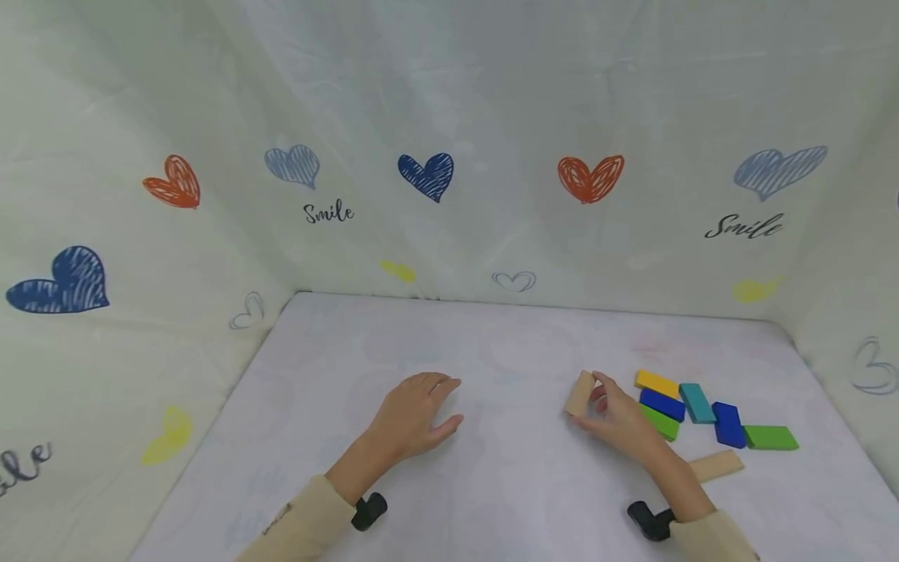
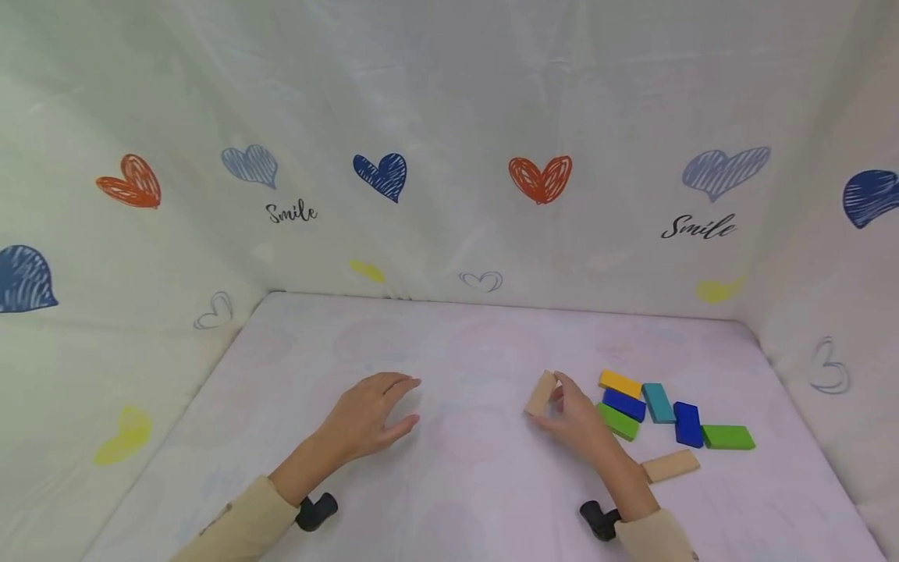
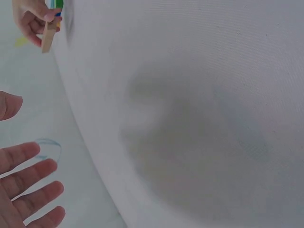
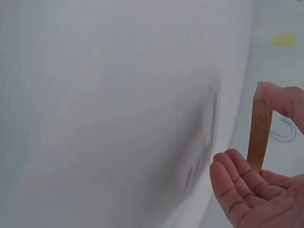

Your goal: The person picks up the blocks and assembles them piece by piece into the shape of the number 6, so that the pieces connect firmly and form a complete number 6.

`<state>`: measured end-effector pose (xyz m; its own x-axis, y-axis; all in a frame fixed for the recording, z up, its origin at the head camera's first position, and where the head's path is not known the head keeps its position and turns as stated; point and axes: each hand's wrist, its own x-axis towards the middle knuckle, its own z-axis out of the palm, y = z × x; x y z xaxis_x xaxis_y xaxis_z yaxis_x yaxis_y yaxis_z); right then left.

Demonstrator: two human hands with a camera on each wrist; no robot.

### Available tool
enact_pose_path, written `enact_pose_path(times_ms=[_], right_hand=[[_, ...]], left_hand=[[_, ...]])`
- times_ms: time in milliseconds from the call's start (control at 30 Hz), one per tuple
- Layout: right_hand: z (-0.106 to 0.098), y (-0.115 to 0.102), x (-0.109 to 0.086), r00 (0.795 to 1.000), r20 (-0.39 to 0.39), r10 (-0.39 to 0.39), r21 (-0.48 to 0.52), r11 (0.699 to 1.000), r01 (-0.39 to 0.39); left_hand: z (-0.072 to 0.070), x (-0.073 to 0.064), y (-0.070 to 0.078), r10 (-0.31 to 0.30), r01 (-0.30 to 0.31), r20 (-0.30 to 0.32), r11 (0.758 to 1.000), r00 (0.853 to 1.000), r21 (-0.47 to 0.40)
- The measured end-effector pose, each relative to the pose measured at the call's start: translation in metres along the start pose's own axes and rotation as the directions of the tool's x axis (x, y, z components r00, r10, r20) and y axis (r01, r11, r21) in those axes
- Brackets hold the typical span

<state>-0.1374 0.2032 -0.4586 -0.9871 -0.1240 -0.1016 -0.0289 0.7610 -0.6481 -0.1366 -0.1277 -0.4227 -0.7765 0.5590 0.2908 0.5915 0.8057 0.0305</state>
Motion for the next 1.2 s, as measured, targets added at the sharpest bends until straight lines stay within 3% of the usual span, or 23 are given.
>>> enact_pose_path(times_ms=[400, 700, 1200], right_hand=[[0.032, -0.026, 0.015, 0.998, -0.016, -0.067, 0.143, 0.987, 0.069], [0.056, -0.044, 0.029, 0.994, -0.007, -0.106, 0.232, 0.967, 0.105], [0.089, -0.072, 0.048, 0.985, 0.030, -0.169, 0.278, 0.948, 0.154]], left_hand=[[0.001, -0.002, -0.003, 0.006, -0.006, -0.015, 1.000, 1.000, 0.002], [-0.002, -0.004, -0.002, -0.011, 0.010, 0.044, 1.000, 0.999, 0.021], [-0.005, -0.004, -0.002, -0.012, 0.012, 0.017, 1.000, 1.000, 0.025]])
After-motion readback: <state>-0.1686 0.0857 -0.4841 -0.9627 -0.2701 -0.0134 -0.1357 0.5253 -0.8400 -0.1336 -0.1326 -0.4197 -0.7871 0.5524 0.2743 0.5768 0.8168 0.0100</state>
